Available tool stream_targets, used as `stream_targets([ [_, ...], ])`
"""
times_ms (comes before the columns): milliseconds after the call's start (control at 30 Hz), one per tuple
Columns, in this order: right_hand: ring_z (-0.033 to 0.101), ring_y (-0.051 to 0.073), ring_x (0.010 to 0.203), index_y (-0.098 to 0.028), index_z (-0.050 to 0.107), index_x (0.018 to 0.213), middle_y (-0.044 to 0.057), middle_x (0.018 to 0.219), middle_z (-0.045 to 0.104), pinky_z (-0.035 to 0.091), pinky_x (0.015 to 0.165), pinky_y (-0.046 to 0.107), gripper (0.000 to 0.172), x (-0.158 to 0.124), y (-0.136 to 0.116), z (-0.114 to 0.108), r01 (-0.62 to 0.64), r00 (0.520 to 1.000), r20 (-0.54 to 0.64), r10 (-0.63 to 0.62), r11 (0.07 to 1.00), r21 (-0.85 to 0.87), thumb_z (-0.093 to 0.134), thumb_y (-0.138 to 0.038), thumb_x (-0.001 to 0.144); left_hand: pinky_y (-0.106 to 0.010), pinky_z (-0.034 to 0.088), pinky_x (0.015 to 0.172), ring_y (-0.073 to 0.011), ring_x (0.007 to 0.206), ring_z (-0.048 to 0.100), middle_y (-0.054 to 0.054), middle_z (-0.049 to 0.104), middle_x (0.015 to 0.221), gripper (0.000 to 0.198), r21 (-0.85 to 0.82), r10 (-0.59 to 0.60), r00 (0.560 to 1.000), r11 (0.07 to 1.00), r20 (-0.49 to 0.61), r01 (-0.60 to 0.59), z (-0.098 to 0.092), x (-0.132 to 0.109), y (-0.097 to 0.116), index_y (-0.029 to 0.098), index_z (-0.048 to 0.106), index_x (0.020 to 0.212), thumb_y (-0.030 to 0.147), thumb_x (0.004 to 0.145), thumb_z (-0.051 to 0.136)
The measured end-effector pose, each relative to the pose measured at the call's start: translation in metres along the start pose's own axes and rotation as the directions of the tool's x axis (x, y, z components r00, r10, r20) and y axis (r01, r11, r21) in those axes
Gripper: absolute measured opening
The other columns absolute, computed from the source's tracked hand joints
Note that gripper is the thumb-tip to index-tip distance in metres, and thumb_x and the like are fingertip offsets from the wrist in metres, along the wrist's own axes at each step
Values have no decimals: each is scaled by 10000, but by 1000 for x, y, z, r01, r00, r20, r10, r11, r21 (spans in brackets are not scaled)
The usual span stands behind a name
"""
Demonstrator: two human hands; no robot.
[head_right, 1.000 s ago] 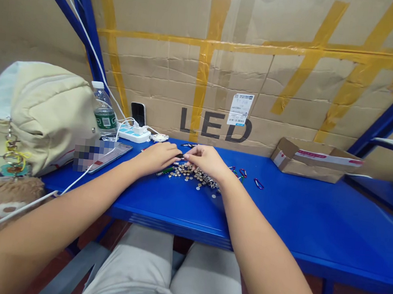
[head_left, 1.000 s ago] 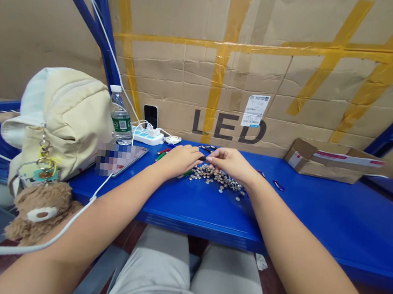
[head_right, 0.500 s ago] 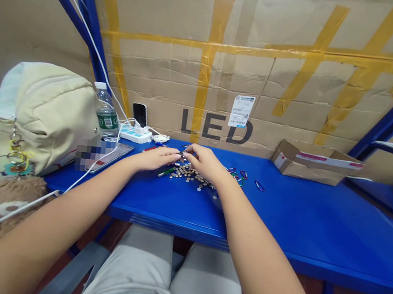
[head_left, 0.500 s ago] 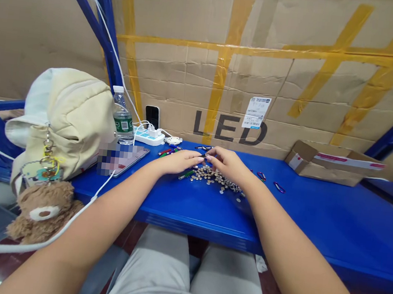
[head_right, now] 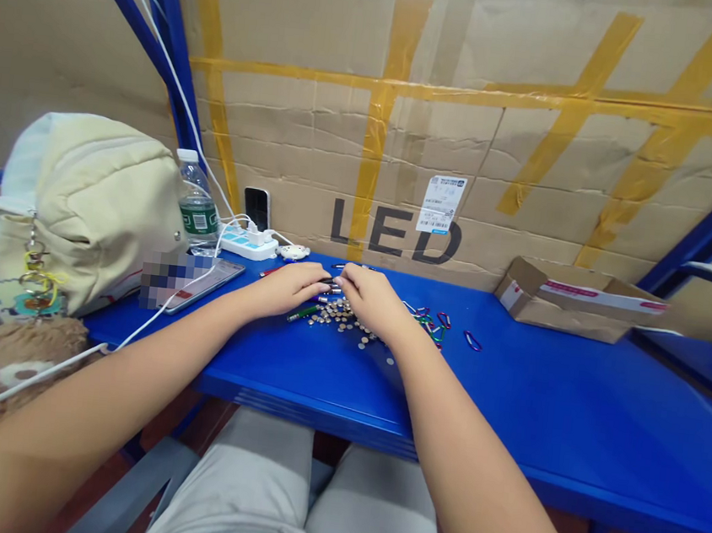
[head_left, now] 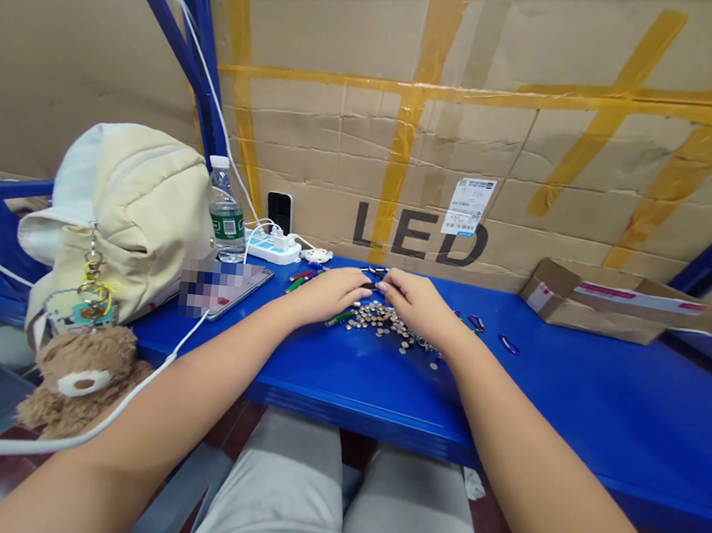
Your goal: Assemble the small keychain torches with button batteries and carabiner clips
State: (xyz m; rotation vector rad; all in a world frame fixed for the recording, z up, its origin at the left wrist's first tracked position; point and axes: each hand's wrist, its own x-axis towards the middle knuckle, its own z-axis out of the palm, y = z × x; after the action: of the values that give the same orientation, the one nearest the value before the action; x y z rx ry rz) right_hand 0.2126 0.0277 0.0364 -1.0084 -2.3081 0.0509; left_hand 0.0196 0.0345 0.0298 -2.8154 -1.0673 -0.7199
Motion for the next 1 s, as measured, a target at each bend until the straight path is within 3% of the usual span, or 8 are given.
stream_targets([
  [200, 502, 127, 653, -185, 452, 669, -3, 657, 557, 341, 623, 234, 264, 2, 3, 7, -94, 995, 39, 91, 992, 82, 395, -307, 896, -354, 425, 848, -231, 987, 564, -95, 626, 1017, 286, 273, -84, 996, 959, 16, 77, 4, 1, 4, 148, 591, 1015, 302, 919, 370],
  [333, 538, 131, 653, -181, 522, 697, 10, 681, 610, 370, 630, 234, 308, 6, 16, 7, -168, 982, 100, 158, 981, 99, 377, -358, 903, -339, 431, 869, -223, 1006, 567, -91, 627, 1070, 307, 181, -136, 990, 975, 26, 129, 11, 4, 0, 155, 598, 1045, 311, 920, 365],
  [400, 562, 144, 689, -179, 564, 730, 28, 721, 642, 379, 638, 238, 308, 6, 29, 2, -238, 970, 57, 237, 971, 19, 380, -355, 902, -339, 419, 908, -220, 1039, 555, -88, 619, 1107, 323, 108, -165, 986, 980, -8, 165, 11, 5, -4, 157, 587, 1089, 317, 919, 364],
  [500, 593, 180, 818, -167, 627, 845, 76, 885, 680, 394, 687, 250, 183, 2, 53, -9, -398, 915, -18, 402, 897, -194, 472, -264, 851, -346, 404, 940, -223, 1055, 547, -95, 613, 1129, 324, 29, -211, 975, 977, -62, 213, 9, 4, -12, 141, 573, 1116, 306, 908, 386],
  [633, 609, 203, 888, -153, 667, 917, 98, 981, 684, 413, 709, 250, 193, -7, 75, -22, -520, 812, 72, 579, 774, -361, 529, -233, 808, -337, 425, 909, -211, 1013, 569, -94, 624, 1103, 296, -90, -243, 966, 968, -87, 236, 4, 2, -16, 138, 565, 1104, 271, 892, 407],
  [800, 634, 180, 754, -156, 700, 878, 87, 900, 701, 429, 610, 235, 198, -14, 75, -33, -577, 691, 217, 690, 706, -410, 577, -266, 771, -340, 424, 914, -210, 1031, 566, -81, 623, 1113, 282, -140, -238, 969, 964, -70, 227, 2, 1, -14, 161, 566, 1092, 281, 873, 435],
  [867, 631, 175, 734, -151, 709, 854, 84, 884, 703, 429, 598, 233, 195, -15, 73, -35, -572, 673, 263, 692, 711, -409, 579, -267, 768, -342, 419, 923, -212, 1048, 558, -77, 621, 1123, 280, -140, -234, 971, 964, -55, 224, 2, 1, -14, 168, 571, 1085, 288, 870, 438],
  [1000, 624, 166, 734, -158, 708, 865, 71, 877, 702, 428, 592, 226, 197, -14, 74, -33, -554, 690, 294, 661, 744, -374, 585, -269, 759, -341, 425, 904, -211, 1020, 566, -73, 625, 1109, 289, -162, -243, 970, 958, -25, 236, 2, 1, -13, 169, 571, 1088, 305, 867, 443],
])
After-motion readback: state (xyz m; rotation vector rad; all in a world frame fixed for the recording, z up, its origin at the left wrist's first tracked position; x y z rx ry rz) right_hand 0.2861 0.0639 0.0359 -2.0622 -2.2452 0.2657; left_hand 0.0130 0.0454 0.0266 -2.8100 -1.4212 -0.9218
